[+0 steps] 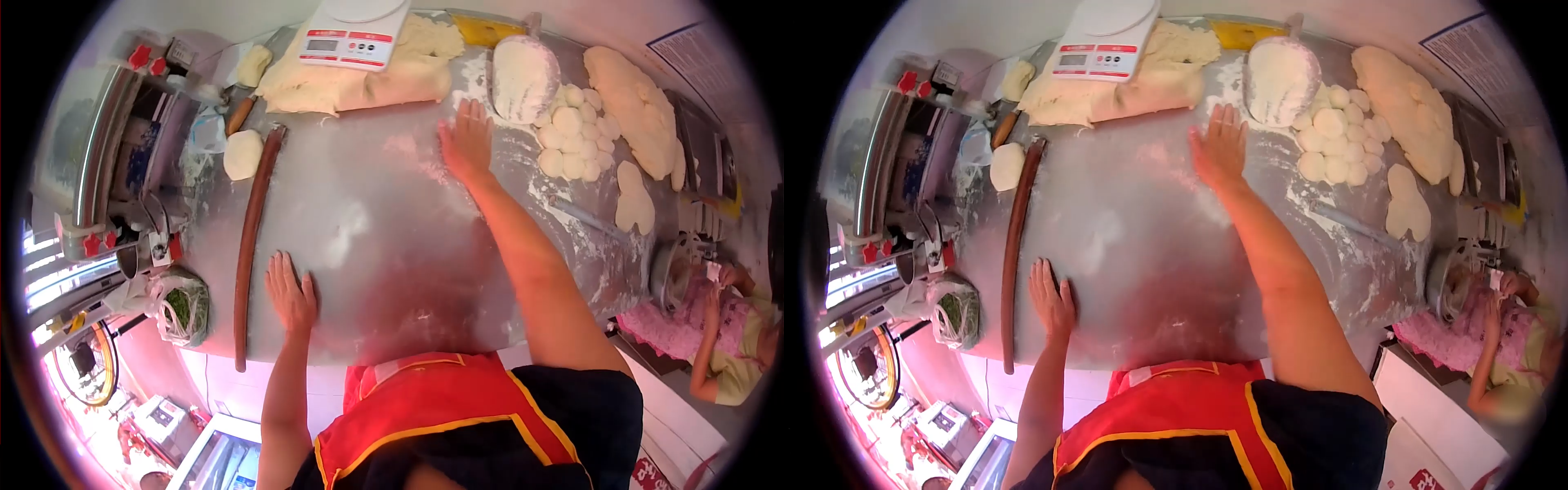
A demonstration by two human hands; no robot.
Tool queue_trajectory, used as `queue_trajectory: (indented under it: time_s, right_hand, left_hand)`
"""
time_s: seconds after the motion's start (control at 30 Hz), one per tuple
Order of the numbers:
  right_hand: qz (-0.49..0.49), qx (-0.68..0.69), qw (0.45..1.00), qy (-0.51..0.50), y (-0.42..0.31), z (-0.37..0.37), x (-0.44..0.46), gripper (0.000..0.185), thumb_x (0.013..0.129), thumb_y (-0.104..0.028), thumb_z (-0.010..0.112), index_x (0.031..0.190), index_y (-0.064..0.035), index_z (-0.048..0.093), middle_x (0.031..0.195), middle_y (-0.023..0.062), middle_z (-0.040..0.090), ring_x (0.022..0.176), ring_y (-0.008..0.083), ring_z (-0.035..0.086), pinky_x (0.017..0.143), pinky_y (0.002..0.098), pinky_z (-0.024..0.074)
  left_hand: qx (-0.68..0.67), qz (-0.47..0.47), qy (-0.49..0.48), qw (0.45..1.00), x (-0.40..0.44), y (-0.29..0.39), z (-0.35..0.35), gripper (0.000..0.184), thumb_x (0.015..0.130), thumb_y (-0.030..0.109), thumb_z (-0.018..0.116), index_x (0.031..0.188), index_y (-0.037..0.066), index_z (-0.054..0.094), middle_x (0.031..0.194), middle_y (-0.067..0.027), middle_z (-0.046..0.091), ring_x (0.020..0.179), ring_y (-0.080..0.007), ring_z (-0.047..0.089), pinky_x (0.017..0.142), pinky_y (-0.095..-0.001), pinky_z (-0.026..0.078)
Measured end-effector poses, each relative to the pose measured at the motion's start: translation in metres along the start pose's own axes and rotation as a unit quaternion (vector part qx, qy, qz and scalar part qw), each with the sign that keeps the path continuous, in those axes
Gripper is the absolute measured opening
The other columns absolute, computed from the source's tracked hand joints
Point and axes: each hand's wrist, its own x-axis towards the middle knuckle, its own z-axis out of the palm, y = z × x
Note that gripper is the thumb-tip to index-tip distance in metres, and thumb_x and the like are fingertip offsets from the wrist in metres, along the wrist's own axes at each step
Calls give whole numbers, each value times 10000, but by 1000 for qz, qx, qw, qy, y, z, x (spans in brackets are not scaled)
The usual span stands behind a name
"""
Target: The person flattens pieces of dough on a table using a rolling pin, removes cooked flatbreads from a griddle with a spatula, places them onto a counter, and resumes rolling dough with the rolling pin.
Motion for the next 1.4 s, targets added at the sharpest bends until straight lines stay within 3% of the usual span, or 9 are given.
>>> queue_trajectory:
  time_s: [0.3,0.37,0.47,0.67,0.77,0.87,1.13,1.3,1.4]
  right_hand:
    - [-385,203,825,-361,-82,-83,-176,611,907,-374,578,1453,-150,418,1516,134,374,1420,327,313,1161,582,178]
    - [-290,25,849,-441,-67,-100,-166,605,921,-349,568,1465,-143,403,1509,131,385,1414,318,322,1170,553,184]
    - [-204,71,946,-243,-75,-102,-146,584,919,-212,585,1455,-74,398,1483,181,400,1361,359,380,1138,488,270]
    - [-38,241,957,-160,-125,-135,-171,517,913,-74,572,1405,1,431,1459,233,404,1250,381,464,1067,439,365]
    - [87,304,936,-158,-118,-133,-203,474,930,-75,547,1386,14,449,1438,230,428,1205,376,488,1042,436,388]
    - [172,339,916,-130,-116,-133,-218,445,949,-74,523,1376,27,450,1420,231,445,1211,371,490,1036,422,404]
    - [66,173,981,-58,-94,-146,-187,449,984,-141,494,1404,4,432,1431,220,448,1310,361,444,1098,419,348]
    - [-55,165,980,-95,-103,-73,-98,493,988,-259,474,1410,-11,420,1425,213,452,1311,390,414,1093,441,326]
    - [-30,228,967,-111,-130,-39,-94,513,1009,-302,420,1433,-16,387,1430,213,445,1318,397,395,1098,444,305]
  left_hand:
    - [-115,35,60,991,7,-9,-12,539,937,198,532,1420,-8,410,1432,-221,447,1350,-377,388,1133,-511,253]
    - [-156,36,134,978,40,-29,-21,531,934,207,557,1393,-28,428,1393,-239,474,1301,-388,430,1103,-503,299]
    - [-219,-72,176,957,145,-77,-23,553,925,262,610,1339,-72,460,1344,-262,497,1261,-410,446,1074,-448,337]
    - [-391,-351,-24,851,290,-107,-6,686,774,341,808,1232,-102,554,1068,-173,677,989,-255,651,831,-356,515]
    - [-558,-309,-44,769,286,-95,-14,570,750,288,827,1119,-87,606,999,-148,685,935,-238,655,790,-373,513]
    - [-395,-157,54,904,260,-67,-35,498,759,266,818,1071,-56,601,977,-131,678,919,-222,645,768,-374,504]
    - [-510,14,-90,855,200,54,-21,508,817,304,761,1156,-19,562,1107,-236,616,1000,-380,605,880,-411,484]
    - [-255,344,43,903,179,101,77,556,893,260,629,1349,-16,469,1384,-208,484,1306,-364,435,1101,-429,343]
    - [-204,322,16,924,155,115,55,539,925,224,539,1397,-9,423,1471,-178,399,1388,-358,322,1149,-442,264]
